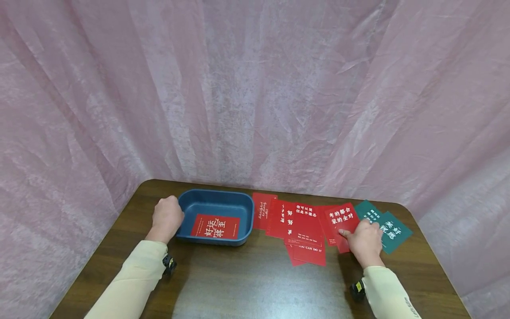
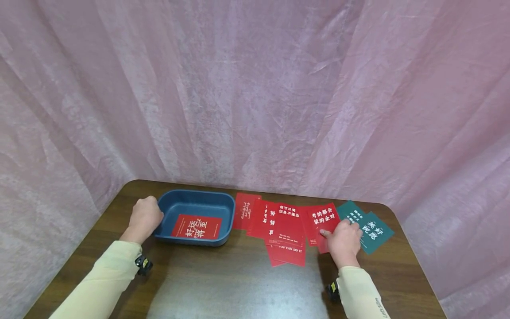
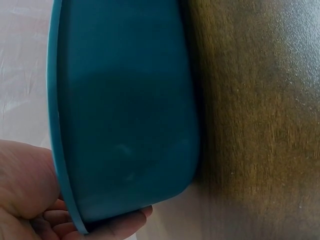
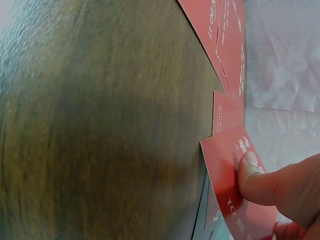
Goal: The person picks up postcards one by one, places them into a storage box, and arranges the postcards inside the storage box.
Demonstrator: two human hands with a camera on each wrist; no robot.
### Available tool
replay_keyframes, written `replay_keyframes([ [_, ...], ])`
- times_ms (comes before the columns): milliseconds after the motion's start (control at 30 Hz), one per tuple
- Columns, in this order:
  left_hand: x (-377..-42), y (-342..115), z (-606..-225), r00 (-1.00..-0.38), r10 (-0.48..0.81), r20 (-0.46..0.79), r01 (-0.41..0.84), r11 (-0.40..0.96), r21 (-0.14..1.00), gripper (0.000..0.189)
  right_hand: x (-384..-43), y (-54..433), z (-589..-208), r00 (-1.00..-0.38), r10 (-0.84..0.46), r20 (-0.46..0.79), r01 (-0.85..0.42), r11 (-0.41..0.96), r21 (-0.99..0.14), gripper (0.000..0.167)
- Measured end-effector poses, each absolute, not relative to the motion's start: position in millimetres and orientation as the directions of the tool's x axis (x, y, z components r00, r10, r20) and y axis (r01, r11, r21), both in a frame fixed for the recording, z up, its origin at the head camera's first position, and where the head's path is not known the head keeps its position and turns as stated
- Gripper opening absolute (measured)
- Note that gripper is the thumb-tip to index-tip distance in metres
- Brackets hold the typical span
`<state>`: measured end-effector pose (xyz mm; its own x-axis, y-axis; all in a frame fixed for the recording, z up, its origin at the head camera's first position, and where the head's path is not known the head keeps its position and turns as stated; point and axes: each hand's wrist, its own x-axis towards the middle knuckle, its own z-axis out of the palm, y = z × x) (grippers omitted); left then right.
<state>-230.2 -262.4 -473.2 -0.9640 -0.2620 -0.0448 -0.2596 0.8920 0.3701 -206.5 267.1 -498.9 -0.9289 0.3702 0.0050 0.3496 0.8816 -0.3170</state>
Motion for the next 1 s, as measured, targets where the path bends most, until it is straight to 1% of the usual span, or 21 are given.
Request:
replay_keyframes([
  [100,-230,-262,-473,-0.964,-0.262,-0.042,-0.259,0.892,0.371,0.028,-208,267,-498,-0.931,0.361,0.051,0.321,0.879,-0.352,0.079],
  [167,-231,-262,-472,-0.964,-0.264,-0.039,-0.259,0.892,0.370,0.028,-208,267,-498,-0.931,0.358,0.068,0.309,0.874,-0.376,0.073],
  [333,-231,-261,-472,-0.963,-0.266,-0.037,-0.261,0.895,0.362,0.027,-208,268,-498,-0.926,0.374,0.057,0.317,0.849,-0.423,0.060],
  [533,-230,-261,-472,-0.962,-0.267,-0.049,-0.267,0.895,0.359,0.027,-211,271,-495,-0.932,0.355,0.067,0.286,0.839,-0.462,0.051],
  [733,-231,-262,-473,-0.960,-0.271,-0.065,-0.276,0.892,0.359,0.029,-212,269,-483,-0.931,0.353,0.093,0.259,0.818,-0.513,0.049],
  [867,-231,-262,-474,-0.959,-0.275,-0.065,-0.279,0.887,0.369,0.028,-215,264,-472,-0.925,0.367,0.104,0.252,0.794,-0.554,0.052],
  [1000,-230,-263,-475,-0.960,-0.272,-0.068,-0.277,0.887,0.369,0.028,-218,257,-461,-0.928,0.356,0.115,0.223,0.773,-0.594,0.049],
])
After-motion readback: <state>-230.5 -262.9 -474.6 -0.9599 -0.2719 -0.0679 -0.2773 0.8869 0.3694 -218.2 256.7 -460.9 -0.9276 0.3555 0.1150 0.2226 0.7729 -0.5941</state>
